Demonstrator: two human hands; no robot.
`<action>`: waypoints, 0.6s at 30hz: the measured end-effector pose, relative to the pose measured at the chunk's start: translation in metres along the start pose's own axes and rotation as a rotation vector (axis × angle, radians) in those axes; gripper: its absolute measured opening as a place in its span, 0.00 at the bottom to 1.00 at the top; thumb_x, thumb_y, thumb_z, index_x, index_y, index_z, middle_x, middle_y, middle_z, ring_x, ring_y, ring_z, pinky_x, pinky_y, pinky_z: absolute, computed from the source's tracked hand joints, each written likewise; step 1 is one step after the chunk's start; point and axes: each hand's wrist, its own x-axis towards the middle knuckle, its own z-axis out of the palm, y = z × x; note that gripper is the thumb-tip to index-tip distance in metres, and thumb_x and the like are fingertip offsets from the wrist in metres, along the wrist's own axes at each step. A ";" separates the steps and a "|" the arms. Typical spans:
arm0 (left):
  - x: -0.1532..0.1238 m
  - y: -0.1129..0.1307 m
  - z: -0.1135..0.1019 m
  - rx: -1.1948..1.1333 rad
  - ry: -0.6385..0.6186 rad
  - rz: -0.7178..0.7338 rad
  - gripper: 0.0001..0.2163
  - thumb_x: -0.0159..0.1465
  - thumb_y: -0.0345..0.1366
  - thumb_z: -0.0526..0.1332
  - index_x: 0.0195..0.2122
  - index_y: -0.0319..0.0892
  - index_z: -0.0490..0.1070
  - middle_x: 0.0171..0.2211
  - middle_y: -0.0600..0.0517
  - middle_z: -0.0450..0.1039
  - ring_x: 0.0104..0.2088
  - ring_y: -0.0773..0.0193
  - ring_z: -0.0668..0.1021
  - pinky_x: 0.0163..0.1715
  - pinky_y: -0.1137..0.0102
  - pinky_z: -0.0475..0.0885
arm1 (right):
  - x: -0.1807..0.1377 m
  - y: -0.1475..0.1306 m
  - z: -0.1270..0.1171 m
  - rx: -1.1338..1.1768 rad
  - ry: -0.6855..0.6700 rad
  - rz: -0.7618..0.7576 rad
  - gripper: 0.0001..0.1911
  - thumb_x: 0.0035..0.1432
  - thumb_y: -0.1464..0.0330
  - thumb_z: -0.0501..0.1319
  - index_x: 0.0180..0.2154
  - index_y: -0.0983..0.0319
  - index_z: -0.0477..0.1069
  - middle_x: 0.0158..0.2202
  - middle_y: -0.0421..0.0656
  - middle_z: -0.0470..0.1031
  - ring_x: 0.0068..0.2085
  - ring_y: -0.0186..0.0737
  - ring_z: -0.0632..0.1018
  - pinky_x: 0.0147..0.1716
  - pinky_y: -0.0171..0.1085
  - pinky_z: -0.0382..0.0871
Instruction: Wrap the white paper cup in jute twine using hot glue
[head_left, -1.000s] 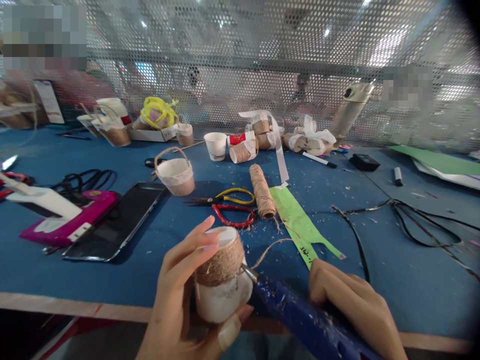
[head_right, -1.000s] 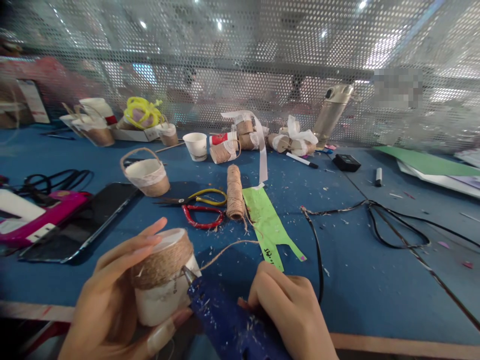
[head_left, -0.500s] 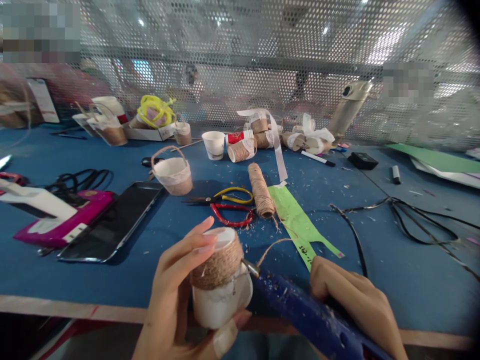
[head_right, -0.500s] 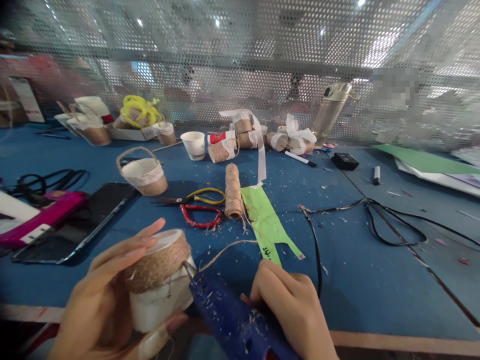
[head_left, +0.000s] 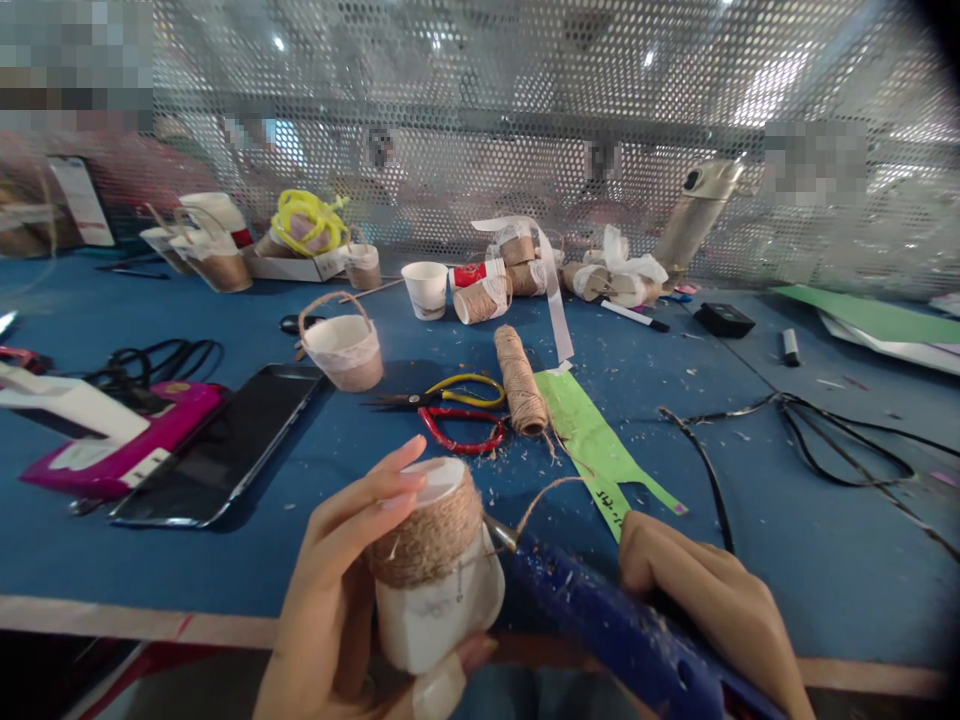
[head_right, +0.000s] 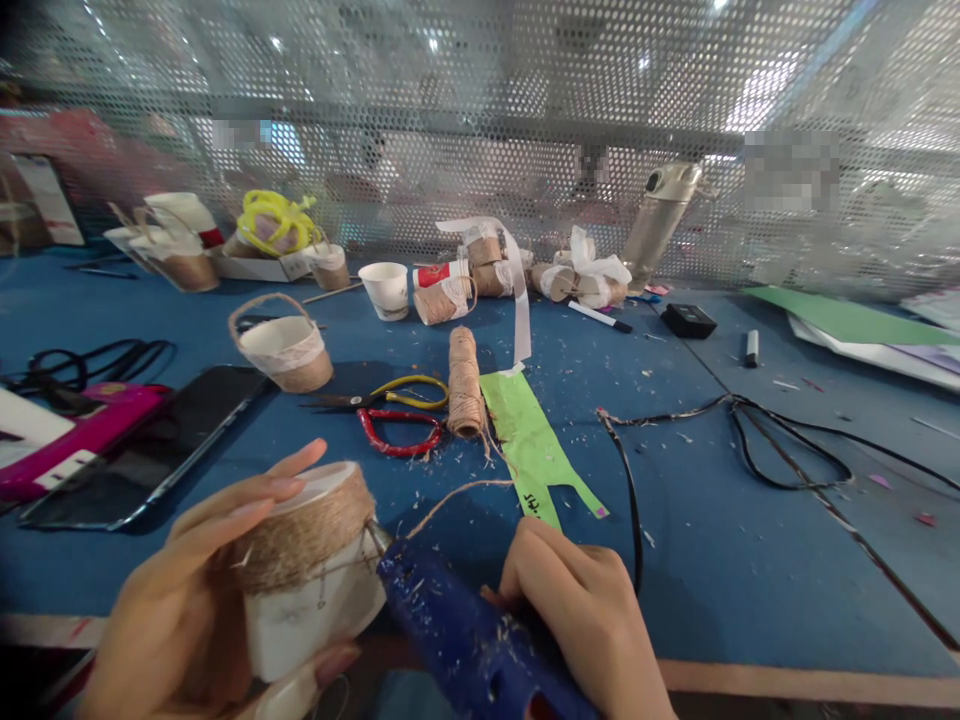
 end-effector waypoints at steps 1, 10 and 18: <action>-0.001 0.000 0.000 -0.013 -0.004 -0.005 0.34 0.67 0.44 0.85 0.73 0.70 0.79 0.70 0.53 0.83 0.80 0.41 0.83 0.70 0.55 0.91 | 0.000 0.000 0.000 0.000 0.001 0.005 0.20 0.72 0.78 0.64 0.40 0.52 0.55 0.31 0.30 0.59 0.26 0.29 0.64 0.25 0.30 0.58; 0.006 0.000 -0.003 0.001 -0.081 0.031 0.35 0.69 0.49 0.84 0.76 0.70 0.78 0.71 0.49 0.83 0.78 0.40 0.85 0.65 0.56 0.93 | -0.008 -0.002 0.000 0.098 0.051 0.076 0.17 0.75 0.74 0.64 0.41 0.52 0.57 0.32 0.32 0.64 0.27 0.32 0.69 0.27 0.32 0.62; -0.002 -0.009 -0.014 0.019 -0.314 0.005 0.38 0.73 0.46 0.82 0.81 0.66 0.72 0.76 0.44 0.80 0.84 0.36 0.78 0.78 0.43 0.85 | 0.005 -0.005 -0.001 0.138 0.048 0.036 0.12 0.74 0.72 0.68 0.43 0.52 0.66 0.35 0.35 0.76 0.30 0.34 0.77 0.31 0.30 0.75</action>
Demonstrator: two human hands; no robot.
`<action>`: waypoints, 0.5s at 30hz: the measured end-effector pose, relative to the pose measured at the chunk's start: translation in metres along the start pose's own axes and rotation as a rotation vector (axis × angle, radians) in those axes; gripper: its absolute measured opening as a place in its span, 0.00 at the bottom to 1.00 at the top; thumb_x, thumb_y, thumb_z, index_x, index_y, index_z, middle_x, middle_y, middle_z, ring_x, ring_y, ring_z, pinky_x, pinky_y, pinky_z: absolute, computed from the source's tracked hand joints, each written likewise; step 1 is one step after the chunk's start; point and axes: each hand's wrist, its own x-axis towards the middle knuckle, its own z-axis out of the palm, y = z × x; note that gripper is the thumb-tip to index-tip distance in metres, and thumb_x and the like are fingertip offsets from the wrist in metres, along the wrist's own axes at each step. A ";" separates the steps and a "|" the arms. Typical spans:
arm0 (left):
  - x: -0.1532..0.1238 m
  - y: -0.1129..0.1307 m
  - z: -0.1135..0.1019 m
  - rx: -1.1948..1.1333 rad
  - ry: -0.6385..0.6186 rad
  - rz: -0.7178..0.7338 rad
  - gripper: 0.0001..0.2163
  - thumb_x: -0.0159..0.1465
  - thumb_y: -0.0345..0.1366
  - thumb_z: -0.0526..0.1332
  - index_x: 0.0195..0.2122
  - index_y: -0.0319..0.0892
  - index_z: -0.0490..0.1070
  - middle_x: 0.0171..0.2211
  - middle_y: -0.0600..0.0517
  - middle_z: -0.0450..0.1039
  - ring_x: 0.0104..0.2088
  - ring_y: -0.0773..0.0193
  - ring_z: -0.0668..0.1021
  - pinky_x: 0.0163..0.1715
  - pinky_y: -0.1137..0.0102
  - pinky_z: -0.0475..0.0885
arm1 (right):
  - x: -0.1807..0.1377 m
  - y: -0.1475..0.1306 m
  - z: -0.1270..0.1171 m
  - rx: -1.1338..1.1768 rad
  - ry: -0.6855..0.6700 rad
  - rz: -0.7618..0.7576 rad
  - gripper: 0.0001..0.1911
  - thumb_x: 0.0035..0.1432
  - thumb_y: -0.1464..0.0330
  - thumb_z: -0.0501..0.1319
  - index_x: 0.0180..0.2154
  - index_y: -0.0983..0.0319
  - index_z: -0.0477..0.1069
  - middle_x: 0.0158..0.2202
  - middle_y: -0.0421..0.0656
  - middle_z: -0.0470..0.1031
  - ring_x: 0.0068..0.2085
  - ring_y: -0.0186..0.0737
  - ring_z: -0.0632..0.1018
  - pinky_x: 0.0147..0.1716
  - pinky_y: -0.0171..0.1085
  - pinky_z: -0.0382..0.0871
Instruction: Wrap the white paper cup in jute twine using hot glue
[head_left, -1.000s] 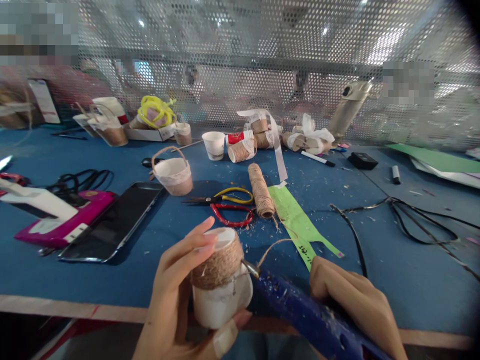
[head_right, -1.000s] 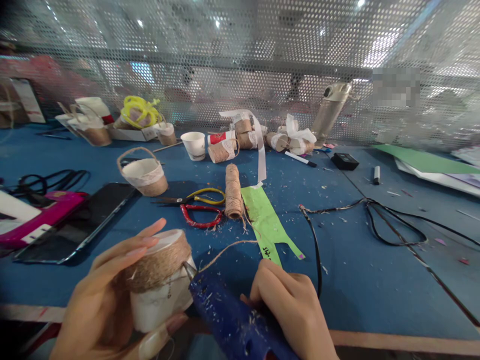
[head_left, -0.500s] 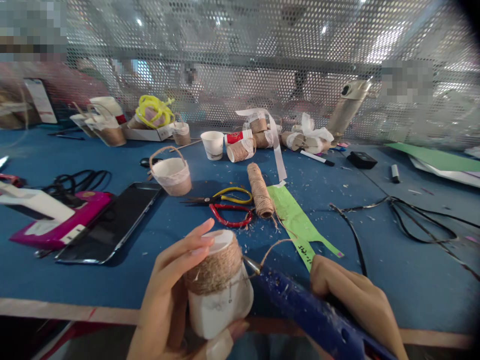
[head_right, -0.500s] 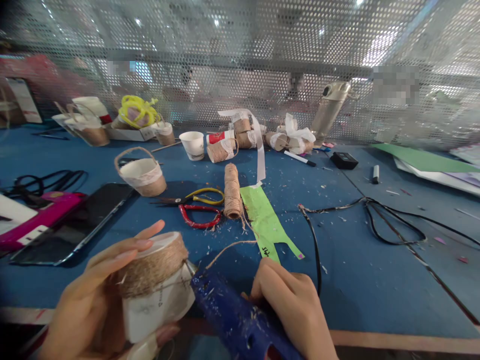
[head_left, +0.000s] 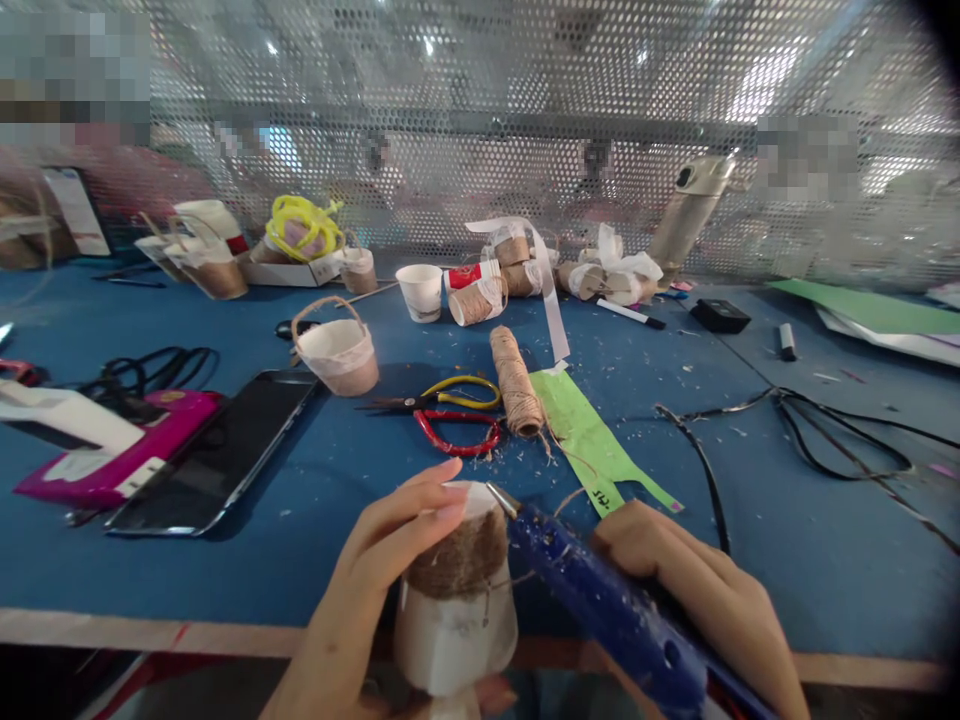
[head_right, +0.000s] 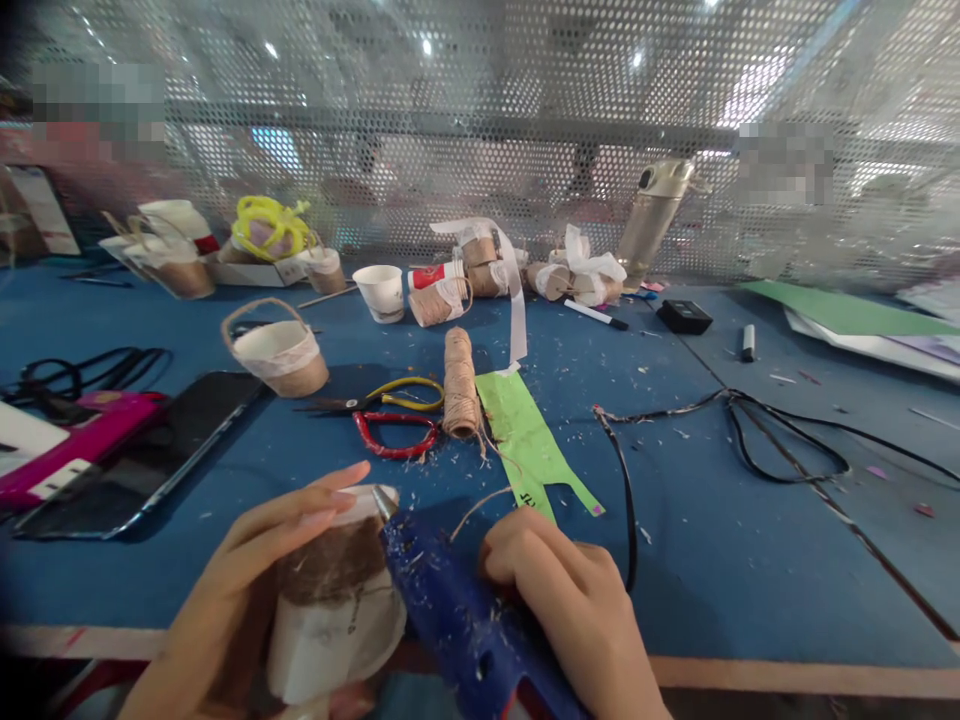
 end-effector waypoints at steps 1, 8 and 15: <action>-0.001 -0.001 -0.001 0.003 -0.004 0.003 0.38 0.73 0.46 0.82 0.81 0.66 0.71 0.77 0.44 0.79 0.84 0.36 0.77 0.79 0.43 0.84 | 0.002 -0.001 0.001 0.002 0.016 0.005 0.12 0.75 0.73 0.66 0.43 0.52 0.66 0.35 0.35 0.77 0.30 0.34 0.78 0.31 0.29 0.75; -0.001 -0.006 -0.005 0.028 0.005 0.023 0.37 0.73 0.45 0.80 0.81 0.64 0.72 0.77 0.43 0.78 0.83 0.36 0.79 0.79 0.44 0.84 | -0.006 0.006 0.016 0.028 0.016 0.019 0.14 0.74 0.79 0.62 0.43 0.51 0.66 0.37 0.34 0.80 0.31 0.34 0.79 0.32 0.29 0.74; 0.004 -0.004 -0.002 0.133 0.033 0.083 0.36 0.77 0.56 0.77 0.82 0.65 0.70 0.77 0.46 0.79 0.78 0.44 0.84 0.77 0.52 0.85 | -0.011 0.010 0.019 0.090 -0.050 0.163 0.17 0.85 0.71 0.53 0.40 0.53 0.73 0.37 0.37 0.83 0.32 0.34 0.82 0.34 0.29 0.76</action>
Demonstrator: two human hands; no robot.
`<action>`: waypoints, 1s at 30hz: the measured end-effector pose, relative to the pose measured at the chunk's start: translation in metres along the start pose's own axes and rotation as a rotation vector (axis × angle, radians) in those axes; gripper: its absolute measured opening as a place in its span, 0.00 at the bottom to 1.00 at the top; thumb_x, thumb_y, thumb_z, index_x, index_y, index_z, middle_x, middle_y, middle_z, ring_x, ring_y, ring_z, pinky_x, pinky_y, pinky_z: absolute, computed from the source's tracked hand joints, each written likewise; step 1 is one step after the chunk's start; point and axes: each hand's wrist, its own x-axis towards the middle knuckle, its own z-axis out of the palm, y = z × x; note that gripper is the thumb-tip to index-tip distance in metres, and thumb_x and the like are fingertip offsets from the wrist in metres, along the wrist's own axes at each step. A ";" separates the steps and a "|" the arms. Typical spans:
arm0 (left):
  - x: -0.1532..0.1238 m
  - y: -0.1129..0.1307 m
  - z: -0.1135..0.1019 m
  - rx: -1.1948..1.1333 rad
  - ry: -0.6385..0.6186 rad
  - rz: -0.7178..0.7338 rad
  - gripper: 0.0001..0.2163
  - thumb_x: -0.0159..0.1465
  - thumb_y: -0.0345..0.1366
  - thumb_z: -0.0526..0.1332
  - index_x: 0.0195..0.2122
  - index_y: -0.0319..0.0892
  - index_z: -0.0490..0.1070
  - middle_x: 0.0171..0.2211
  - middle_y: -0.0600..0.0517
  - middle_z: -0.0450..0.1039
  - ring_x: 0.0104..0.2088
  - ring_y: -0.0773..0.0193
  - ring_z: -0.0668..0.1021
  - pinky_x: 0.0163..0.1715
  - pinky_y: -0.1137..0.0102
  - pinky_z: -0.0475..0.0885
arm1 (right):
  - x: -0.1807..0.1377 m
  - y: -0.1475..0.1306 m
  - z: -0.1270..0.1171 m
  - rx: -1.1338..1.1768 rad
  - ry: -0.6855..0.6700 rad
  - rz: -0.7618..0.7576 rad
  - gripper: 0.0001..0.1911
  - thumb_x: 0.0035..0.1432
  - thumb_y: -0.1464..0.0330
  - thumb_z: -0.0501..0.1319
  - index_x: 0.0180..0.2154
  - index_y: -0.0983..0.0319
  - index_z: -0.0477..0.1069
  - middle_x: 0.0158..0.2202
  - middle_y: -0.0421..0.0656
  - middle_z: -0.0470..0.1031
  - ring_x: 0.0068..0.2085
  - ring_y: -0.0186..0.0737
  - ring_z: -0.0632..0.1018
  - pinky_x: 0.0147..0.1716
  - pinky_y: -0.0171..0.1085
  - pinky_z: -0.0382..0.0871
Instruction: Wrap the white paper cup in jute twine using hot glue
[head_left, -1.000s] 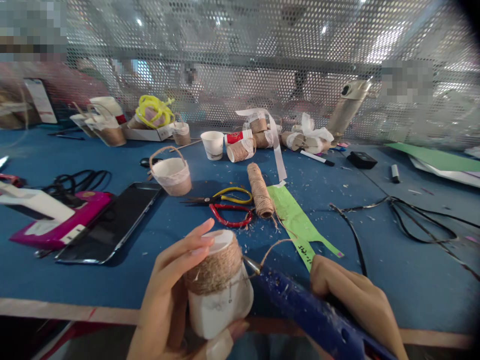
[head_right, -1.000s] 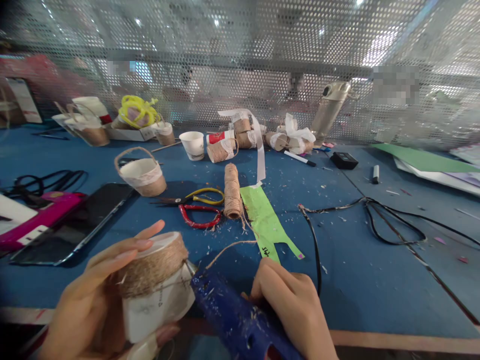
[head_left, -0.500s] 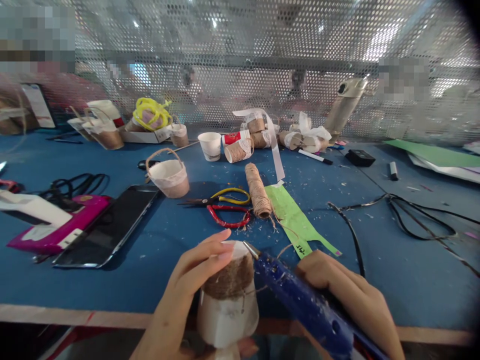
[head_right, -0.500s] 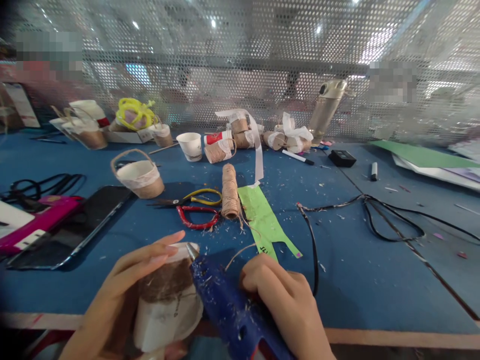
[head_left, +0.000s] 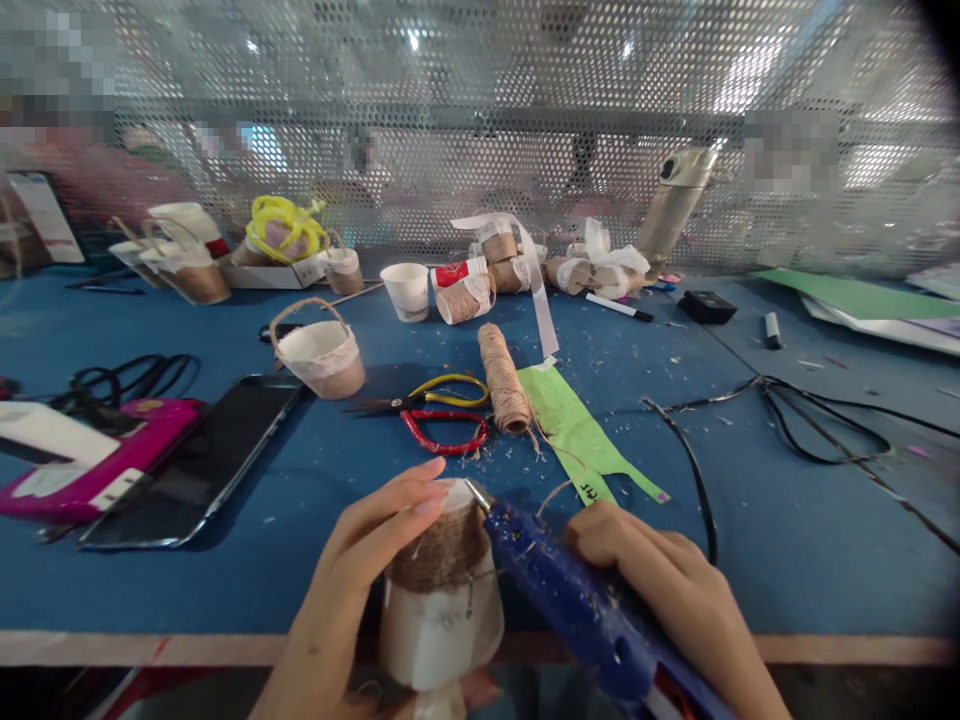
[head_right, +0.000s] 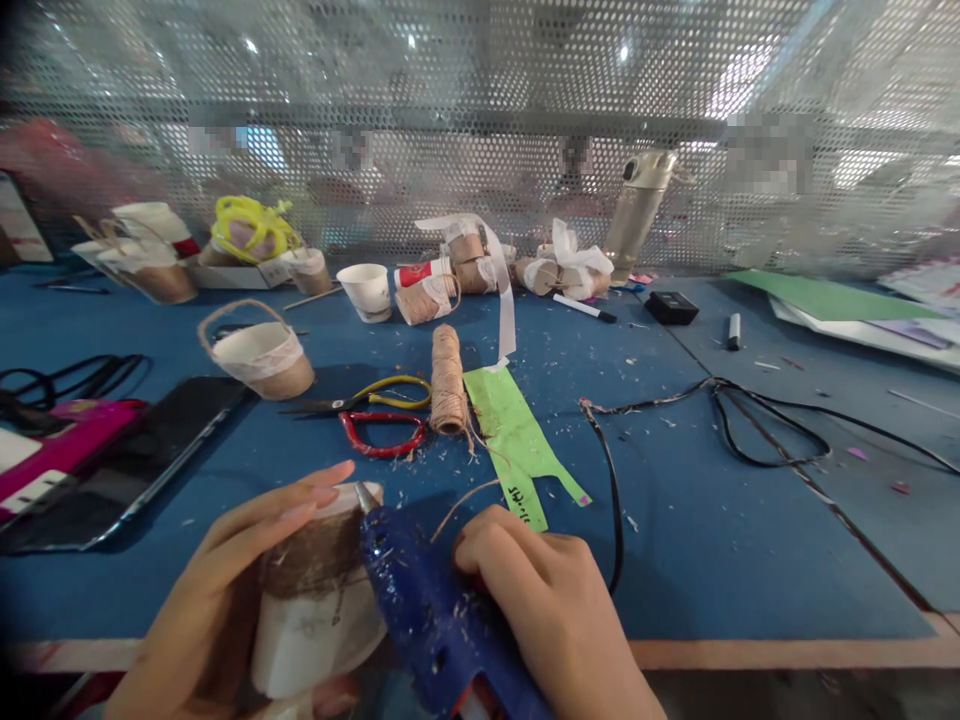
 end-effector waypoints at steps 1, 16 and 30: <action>-0.001 0.000 0.000 0.012 0.002 -0.002 0.36 0.77 0.57 0.77 0.83 0.64 0.70 0.78 0.46 0.78 0.78 0.43 0.83 0.77 0.51 0.85 | 0.001 -0.001 -0.001 0.010 -0.004 0.014 0.19 0.87 0.70 0.52 0.40 0.53 0.73 0.37 0.36 0.83 0.33 0.34 0.82 0.34 0.29 0.76; 0.004 0.003 0.002 0.076 0.011 0.073 0.35 0.80 0.57 0.73 0.84 0.59 0.68 0.79 0.48 0.78 0.80 0.56 0.82 0.75 0.70 0.81 | 0.002 -0.010 -0.006 -0.005 -0.073 0.147 0.23 0.89 0.56 0.52 0.37 0.53 0.71 0.36 0.40 0.81 0.33 0.38 0.80 0.34 0.33 0.78; -0.005 0.012 0.009 -0.095 0.146 -0.101 0.35 0.69 0.55 0.84 0.76 0.68 0.80 0.73 0.46 0.83 0.74 0.33 0.87 0.69 0.40 0.93 | 0.012 -0.010 -0.008 -0.196 0.026 0.098 0.22 0.81 0.47 0.64 0.38 0.53 0.77 0.36 0.42 0.82 0.38 0.43 0.86 0.34 0.31 0.84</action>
